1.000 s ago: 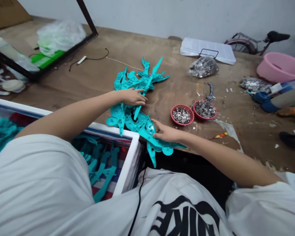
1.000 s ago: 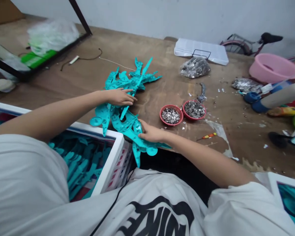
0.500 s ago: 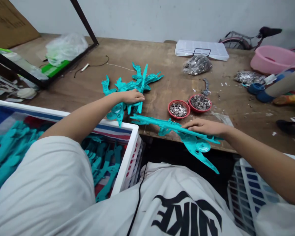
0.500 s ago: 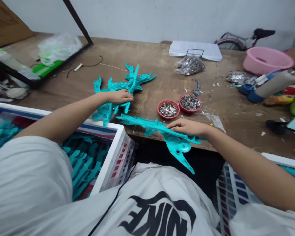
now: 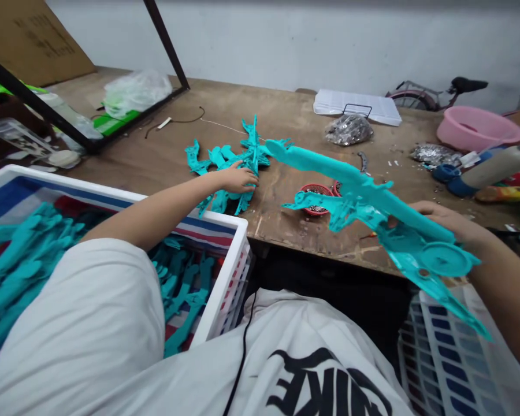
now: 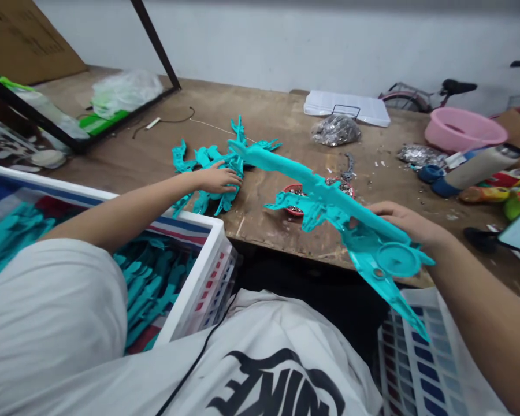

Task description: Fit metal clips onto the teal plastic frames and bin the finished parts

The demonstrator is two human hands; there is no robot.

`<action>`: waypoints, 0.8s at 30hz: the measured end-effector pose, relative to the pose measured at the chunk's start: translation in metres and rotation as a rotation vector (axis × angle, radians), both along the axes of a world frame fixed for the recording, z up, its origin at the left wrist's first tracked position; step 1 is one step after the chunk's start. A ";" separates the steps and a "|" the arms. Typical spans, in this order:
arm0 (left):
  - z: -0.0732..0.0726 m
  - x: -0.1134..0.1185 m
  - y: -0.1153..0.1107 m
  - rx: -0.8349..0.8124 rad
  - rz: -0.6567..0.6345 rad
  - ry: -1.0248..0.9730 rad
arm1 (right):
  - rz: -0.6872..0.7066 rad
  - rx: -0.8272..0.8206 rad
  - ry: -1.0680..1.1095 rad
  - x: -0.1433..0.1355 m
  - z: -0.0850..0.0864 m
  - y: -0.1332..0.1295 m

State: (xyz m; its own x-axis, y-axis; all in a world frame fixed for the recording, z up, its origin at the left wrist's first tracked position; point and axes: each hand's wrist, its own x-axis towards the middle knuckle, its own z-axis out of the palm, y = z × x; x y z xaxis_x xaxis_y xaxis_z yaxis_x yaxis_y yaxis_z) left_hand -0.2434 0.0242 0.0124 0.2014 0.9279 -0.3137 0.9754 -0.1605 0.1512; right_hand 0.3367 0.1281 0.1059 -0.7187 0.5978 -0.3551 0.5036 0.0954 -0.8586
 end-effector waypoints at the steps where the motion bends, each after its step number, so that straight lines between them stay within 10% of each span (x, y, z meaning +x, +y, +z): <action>1: 0.005 0.007 -0.002 0.008 -0.012 -0.034 | 0.056 0.041 0.019 -0.013 0.009 0.002; 8: 0.040 0.057 -0.086 -0.077 -0.119 -0.211 | 0.242 0.297 0.299 -0.131 0.056 0.005; 12: 0.068 0.104 -0.160 -0.083 -0.327 -0.483 | 0.110 0.334 0.505 -0.220 0.026 -0.004; 16: 0.085 0.165 -0.185 -0.120 -0.525 -0.686 | 0.061 0.371 0.407 -0.297 -0.022 -0.009; 21: 0.077 0.191 -0.169 -0.112 -0.495 -0.614 | 0.108 0.530 0.203 -0.280 -0.059 0.000; 24: 0.062 0.184 -0.134 0.014 -0.217 -0.589 | 0.073 0.667 0.191 -0.232 -0.064 0.002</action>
State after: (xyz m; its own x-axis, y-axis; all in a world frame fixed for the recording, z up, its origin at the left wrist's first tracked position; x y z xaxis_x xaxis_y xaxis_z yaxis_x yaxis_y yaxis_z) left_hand -0.0593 -0.1094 0.0743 0.5209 0.8498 -0.0803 0.6737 -0.3516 0.6501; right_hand 0.1051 0.1297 0.0416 -0.7787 0.5920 0.2075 0.3221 0.6612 -0.6775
